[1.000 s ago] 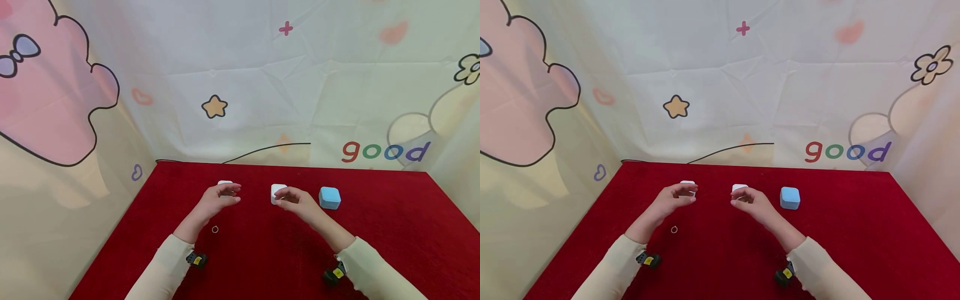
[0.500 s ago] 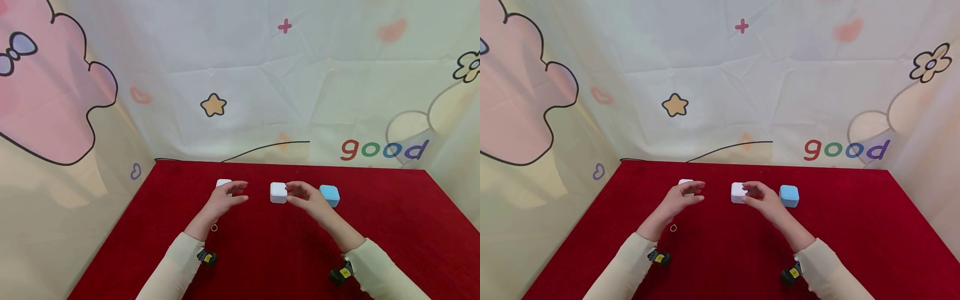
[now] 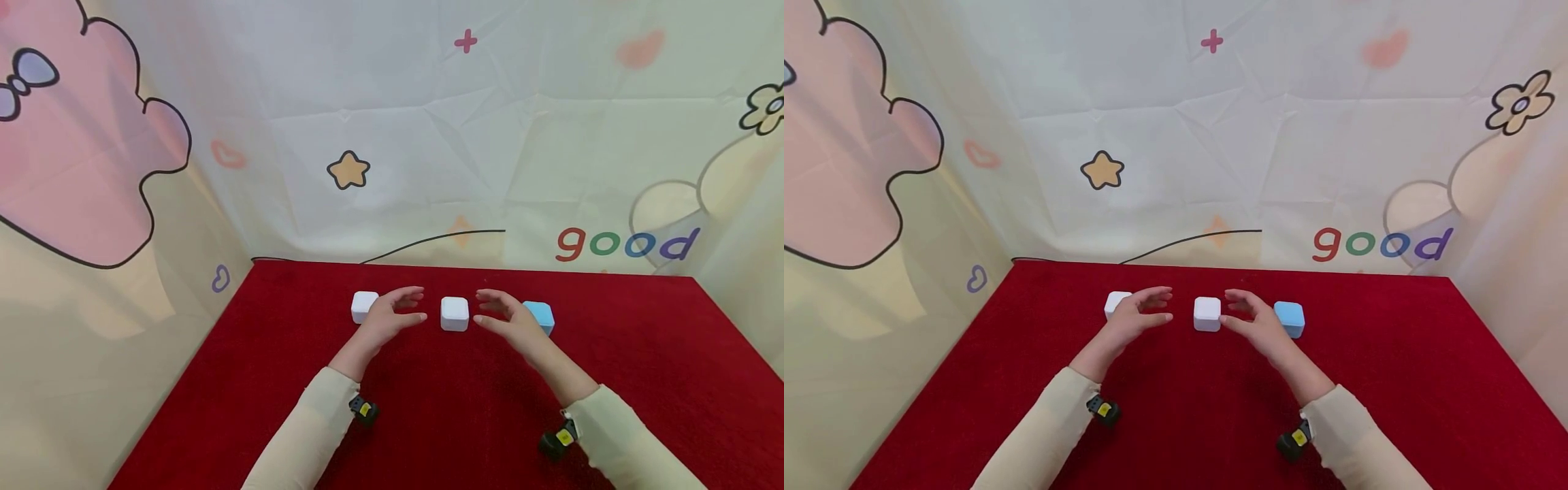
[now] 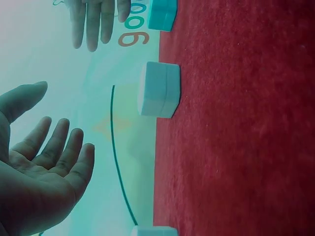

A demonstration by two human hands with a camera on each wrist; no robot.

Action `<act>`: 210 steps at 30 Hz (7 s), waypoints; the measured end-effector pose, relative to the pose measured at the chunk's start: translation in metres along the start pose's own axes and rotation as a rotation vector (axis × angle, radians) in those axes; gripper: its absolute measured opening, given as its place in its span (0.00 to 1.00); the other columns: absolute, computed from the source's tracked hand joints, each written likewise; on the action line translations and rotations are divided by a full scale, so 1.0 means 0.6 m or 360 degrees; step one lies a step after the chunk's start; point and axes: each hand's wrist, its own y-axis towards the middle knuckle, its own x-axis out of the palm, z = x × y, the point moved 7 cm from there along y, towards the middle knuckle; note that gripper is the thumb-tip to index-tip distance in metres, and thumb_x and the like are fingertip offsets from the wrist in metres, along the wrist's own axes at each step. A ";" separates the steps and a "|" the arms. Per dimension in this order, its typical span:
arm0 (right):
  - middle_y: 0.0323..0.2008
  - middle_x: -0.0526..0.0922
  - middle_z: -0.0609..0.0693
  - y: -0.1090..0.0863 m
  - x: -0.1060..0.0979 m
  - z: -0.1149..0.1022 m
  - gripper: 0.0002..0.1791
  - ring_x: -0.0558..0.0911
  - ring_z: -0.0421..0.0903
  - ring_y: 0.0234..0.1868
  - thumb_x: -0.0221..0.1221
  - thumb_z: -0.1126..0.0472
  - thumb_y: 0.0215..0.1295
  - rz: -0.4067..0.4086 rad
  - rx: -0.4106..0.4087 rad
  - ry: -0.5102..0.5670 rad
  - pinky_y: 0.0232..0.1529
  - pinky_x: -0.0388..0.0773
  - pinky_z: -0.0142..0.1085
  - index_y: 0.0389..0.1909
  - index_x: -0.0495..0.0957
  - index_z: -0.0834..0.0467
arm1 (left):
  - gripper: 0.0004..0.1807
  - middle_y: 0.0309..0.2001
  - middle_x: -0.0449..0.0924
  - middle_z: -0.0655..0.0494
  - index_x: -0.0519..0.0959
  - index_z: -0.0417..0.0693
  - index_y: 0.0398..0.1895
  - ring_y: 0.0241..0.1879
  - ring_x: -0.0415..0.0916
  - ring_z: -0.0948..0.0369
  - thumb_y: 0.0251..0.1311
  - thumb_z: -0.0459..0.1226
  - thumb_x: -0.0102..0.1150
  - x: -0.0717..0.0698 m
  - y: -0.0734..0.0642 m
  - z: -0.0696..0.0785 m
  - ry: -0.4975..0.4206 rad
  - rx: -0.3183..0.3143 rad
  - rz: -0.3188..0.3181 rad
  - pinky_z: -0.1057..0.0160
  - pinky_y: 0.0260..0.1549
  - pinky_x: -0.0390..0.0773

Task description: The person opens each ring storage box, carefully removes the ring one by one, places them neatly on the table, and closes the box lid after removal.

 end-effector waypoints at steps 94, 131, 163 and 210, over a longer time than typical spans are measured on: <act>0.69 0.72 0.71 0.113 0.045 0.072 0.37 0.75 0.66 0.65 0.66 0.60 0.67 -0.0212 -0.0001 -0.0678 0.65 0.76 0.59 0.73 0.65 0.69 | 0.33 0.70 0.74 0.43 0.73 0.44 0.72 0.67 0.69 0.48 0.62 0.31 0.68 0.097 0.108 -0.093 0.0301 -0.0307 -0.0007 0.46 0.71 0.71; 0.66 0.75 0.72 0.116 0.043 0.078 0.35 0.77 0.66 0.63 0.66 0.61 0.67 -0.0175 0.0060 -0.0478 0.61 0.80 0.56 0.70 0.67 0.71 | 0.34 0.68 0.76 0.44 0.73 0.43 0.71 0.66 0.71 0.49 0.60 0.30 0.70 0.093 0.112 -0.089 0.0363 -0.0366 -0.0020 0.48 0.70 0.73; 0.69 0.71 0.71 0.123 0.041 0.077 0.32 0.72 0.65 0.67 0.57 0.56 0.75 -0.0322 0.0143 -0.0374 0.69 0.72 0.59 0.72 0.64 0.70 | 0.32 0.63 0.82 0.45 0.77 0.42 0.68 0.61 0.77 0.51 0.57 0.30 0.72 0.092 0.114 -0.094 0.0338 -0.0387 0.0016 0.53 0.66 0.77; 0.74 0.59 0.73 0.140 0.034 0.082 0.33 0.62 0.65 0.75 0.42 0.55 0.83 -0.0525 0.0301 -0.0023 0.79 0.58 0.57 0.76 0.53 0.76 | 0.32 0.62 0.82 0.42 0.77 0.41 0.67 0.63 0.76 0.50 0.56 0.29 0.73 0.091 0.110 -0.084 0.0347 -0.0384 0.0038 0.53 0.65 0.77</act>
